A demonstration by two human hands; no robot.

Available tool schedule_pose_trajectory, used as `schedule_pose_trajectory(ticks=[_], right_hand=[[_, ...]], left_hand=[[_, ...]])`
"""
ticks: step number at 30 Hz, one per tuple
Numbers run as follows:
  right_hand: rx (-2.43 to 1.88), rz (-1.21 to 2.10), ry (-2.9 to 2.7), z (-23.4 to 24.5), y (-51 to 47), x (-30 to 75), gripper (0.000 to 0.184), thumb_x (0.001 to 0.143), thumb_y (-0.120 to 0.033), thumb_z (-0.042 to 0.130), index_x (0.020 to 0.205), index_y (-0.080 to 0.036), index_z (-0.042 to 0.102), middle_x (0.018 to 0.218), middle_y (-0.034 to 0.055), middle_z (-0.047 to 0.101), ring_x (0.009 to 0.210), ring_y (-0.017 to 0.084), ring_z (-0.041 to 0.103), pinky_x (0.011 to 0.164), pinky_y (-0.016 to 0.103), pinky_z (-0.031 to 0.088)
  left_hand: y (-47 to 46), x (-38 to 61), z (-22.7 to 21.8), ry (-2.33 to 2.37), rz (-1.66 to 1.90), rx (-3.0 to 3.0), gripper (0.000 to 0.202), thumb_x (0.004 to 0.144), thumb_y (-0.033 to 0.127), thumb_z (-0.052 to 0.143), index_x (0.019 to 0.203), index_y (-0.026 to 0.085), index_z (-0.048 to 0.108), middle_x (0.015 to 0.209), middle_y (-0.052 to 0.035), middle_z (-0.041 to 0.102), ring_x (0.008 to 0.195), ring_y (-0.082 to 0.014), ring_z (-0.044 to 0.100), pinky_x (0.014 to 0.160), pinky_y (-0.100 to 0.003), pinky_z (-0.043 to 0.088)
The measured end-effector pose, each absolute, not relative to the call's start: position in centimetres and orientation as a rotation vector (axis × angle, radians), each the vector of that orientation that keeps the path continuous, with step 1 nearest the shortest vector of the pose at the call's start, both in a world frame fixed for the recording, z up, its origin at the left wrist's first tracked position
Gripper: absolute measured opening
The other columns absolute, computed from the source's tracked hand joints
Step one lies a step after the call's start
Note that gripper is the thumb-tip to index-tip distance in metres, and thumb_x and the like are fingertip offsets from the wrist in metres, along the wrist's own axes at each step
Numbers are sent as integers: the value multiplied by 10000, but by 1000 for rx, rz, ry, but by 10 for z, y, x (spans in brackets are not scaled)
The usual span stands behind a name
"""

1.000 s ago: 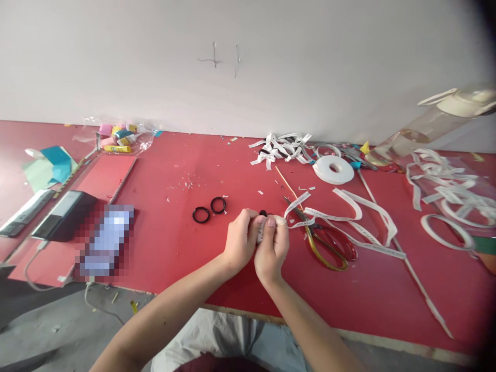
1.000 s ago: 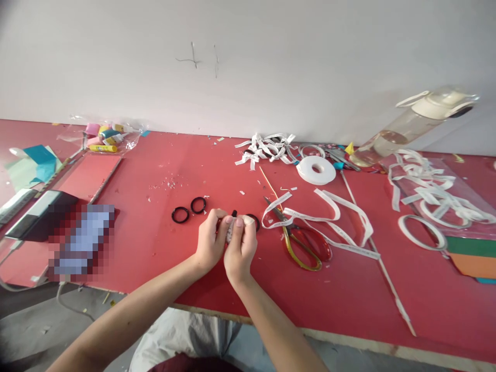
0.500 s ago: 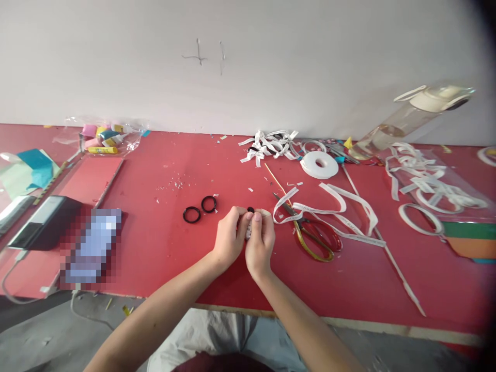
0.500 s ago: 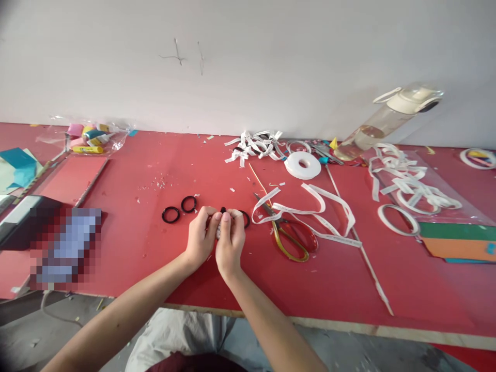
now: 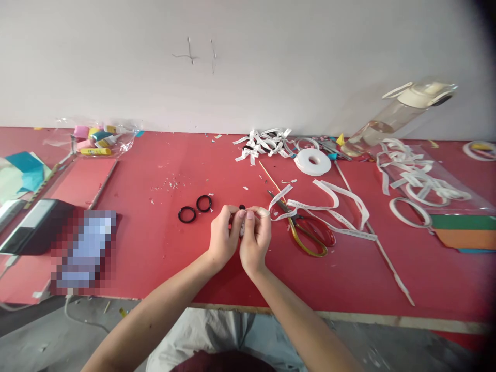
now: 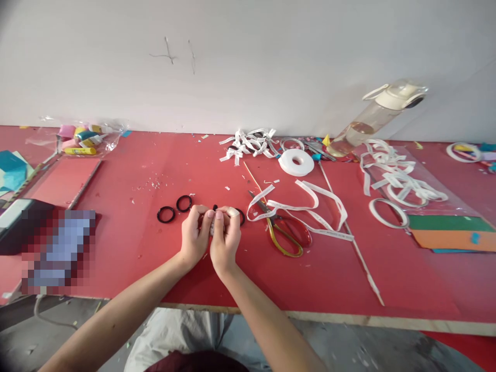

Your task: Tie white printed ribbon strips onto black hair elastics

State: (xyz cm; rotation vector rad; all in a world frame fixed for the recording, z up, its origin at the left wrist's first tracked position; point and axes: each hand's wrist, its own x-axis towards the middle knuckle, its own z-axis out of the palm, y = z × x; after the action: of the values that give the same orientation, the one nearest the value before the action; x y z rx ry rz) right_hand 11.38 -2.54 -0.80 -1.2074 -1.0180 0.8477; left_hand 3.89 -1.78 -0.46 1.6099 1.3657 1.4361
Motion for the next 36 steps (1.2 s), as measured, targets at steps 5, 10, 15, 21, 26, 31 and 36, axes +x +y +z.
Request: schedule_pose_trajectory(ticks=[5, 10, 15, 21, 26, 31, 36], right_hand=[[-1191, 930, -1062, -9, -25, 116, 342, 980, -528, 442, 899, -198, 482, 720, -17, 532, 575, 83, 499, 497, 184, 418], [-1218, 820, -1090, -12, -25, 117, 328, 1000, -504, 410, 895, -200, 471, 744, -13, 524, 594, 86, 485, 515, 192, 414], [-1259, 713, -1124, -13, -24, 116, 317, 1014, -478, 386, 887, -199, 464, 743, -11, 526, 613, 91, 494, 557, 203, 427], [-1321, 727, -1071, -12, -23, 115, 328, 1006, -503, 385, 914, -198, 463, 764, 2, 548, 629, 102, 508, 569, 214, 434], [-1303, 794, -1077, -12, -22, 115, 324, 1009, -504, 383, 906, -204, 447, 761, 4, 556, 642, 112, 533, 574, 220, 458], [-1287, 778, -1113, -13, -20, 114, 299, 1015, -478, 384, 911, -206, 448, 772, 12, 572, 655, 114, 562, 583, 217, 476], [-1269, 827, -1077, -12, -21, 114, 321, 1011, -501, 378, 885, -211, 430, 751, -6, 536, 615, 97, 524, 555, 203, 462]], left_hand=[[-16, 35, -5, 1368, 1423, 1659, 265, 991, 405, 482, 829, 200, 529, 576, 41, 576, 476, -87, 496, 494, -189, 376], [-16, 37, -5, 1391, 1396, 1611, 296, 992, 430, 465, 819, 199, 528, 603, 26, 589, 508, -94, 495, 510, -199, 385], [-17, 40, -6, 1429, 1410, 1525, 338, 992, 478, 443, 810, 200, 505, 601, 35, 558, 512, -91, 464, 514, -199, 375], [-17, 44, -5, 1420, 1400, 1348, 350, 991, 495, 442, 821, 197, 511, 628, 35, 554, 537, -94, 473, 523, -199, 373], [-16, 43, -1, 1381, 1322, 1416, 340, 975, 493, 479, 811, 196, 503, 638, 38, 550, 565, -96, 494, 553, -196, 384], [-15, 39, -3, 1443, 1312, 1525, 282, 970, 452, 501, 848, 199, 526, 652, 29, 601, 558, -98, 525, 548, -193, 383], [-15, 39, -5, 1439, 1348, 1565, 281, 983, 432, 478, 826, 202, 512, 585, 44, 556, 491, -89, 478, 499, -189, 356]])
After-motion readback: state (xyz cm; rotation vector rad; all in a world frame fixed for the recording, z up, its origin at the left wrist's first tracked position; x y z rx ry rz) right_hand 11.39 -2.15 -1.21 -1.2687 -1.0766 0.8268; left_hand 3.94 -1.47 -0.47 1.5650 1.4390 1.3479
